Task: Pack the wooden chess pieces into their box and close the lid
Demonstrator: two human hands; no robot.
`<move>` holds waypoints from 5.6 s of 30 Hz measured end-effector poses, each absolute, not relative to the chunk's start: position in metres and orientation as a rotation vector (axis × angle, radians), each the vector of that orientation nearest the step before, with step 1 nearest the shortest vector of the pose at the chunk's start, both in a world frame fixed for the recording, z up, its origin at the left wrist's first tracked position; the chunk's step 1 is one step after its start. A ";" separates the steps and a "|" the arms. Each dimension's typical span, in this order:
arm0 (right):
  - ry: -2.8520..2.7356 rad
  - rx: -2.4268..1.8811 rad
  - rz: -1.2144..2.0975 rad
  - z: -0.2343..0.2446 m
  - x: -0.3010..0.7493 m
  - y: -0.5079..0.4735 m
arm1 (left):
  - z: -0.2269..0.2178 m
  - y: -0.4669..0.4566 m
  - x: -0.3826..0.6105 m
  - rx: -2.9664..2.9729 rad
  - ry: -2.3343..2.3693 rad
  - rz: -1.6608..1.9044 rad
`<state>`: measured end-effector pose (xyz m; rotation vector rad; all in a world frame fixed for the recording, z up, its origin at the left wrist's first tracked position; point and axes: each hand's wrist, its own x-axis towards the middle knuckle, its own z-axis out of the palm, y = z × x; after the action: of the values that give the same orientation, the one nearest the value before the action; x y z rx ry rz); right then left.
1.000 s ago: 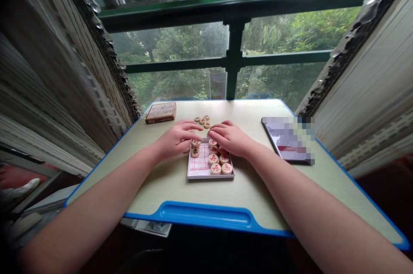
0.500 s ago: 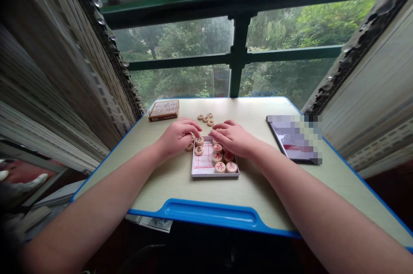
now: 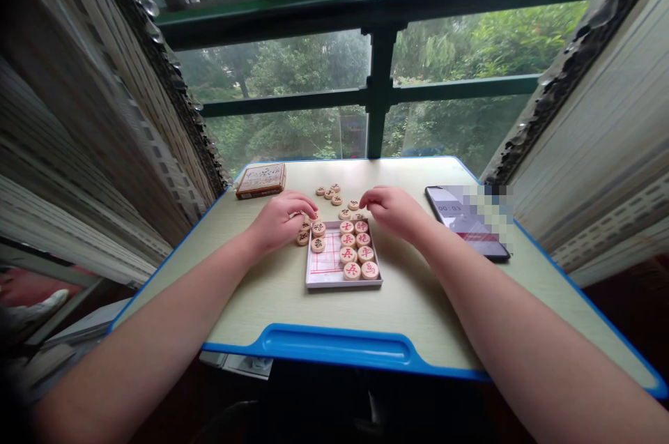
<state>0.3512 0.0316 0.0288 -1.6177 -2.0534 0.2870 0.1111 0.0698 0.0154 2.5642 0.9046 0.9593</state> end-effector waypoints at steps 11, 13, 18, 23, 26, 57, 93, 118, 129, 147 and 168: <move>-2.191 -1.572 0.452 0.023 0.361 0.038 | 0.011 0.073 0.113 2.635 1.082 0.748; -2.199 -1.599 0.428 0.024 0.362 0.038 | 0.009 0.073 0.113 2.649 1.091 0.759; -2.219 -1.658 0.364 0.026 0.366 0.039 | 0.008 0.073 0.114 2.648 1.019 0.725; -2.233 -1.732 0.280 0.026 0.368 0.040 | 0.008 0.072 0.113 2.638 0.996 0.729; -2.220 -1.734 0.246 0.024 0.366 0.040 | 0.009 0.072 0.113 2.667 1.012 0.710; -2.517 -1.524 -0.127 0.041 0.281 -0.015 | 0.010 0.071 0.116 2.758 0.902 0.793; -2.448 -1.485 -0.061 0.045 0.290 -0.010 | 0.009 0.071 0.115 2.791 0.868 0.791; -2.191 -1.900 0.094 0.033 0.316 0.026 | 0.020 0.064 0.115 2.712 1.052 0.805; -1.888 -2.183 0.319 0.036 0.308 0.031 | 0.018 0.065 0.115 2.711 1.130 0.793; -1.850 -2.102 0.230 0.052 0.319 0.015 | 0.021 0.064 0.113 2.719 1.117 0.771; -2.663 -1.647 -0.008 0.057 0.273 -0.039 | 0.018 0.067 0.113 2.790 1.058 0.685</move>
<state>0.2726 -0.0388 0.0569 -1.6469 -2.6628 -0.0082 0.1131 0.0669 0.0180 2.7897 1.0578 0.6852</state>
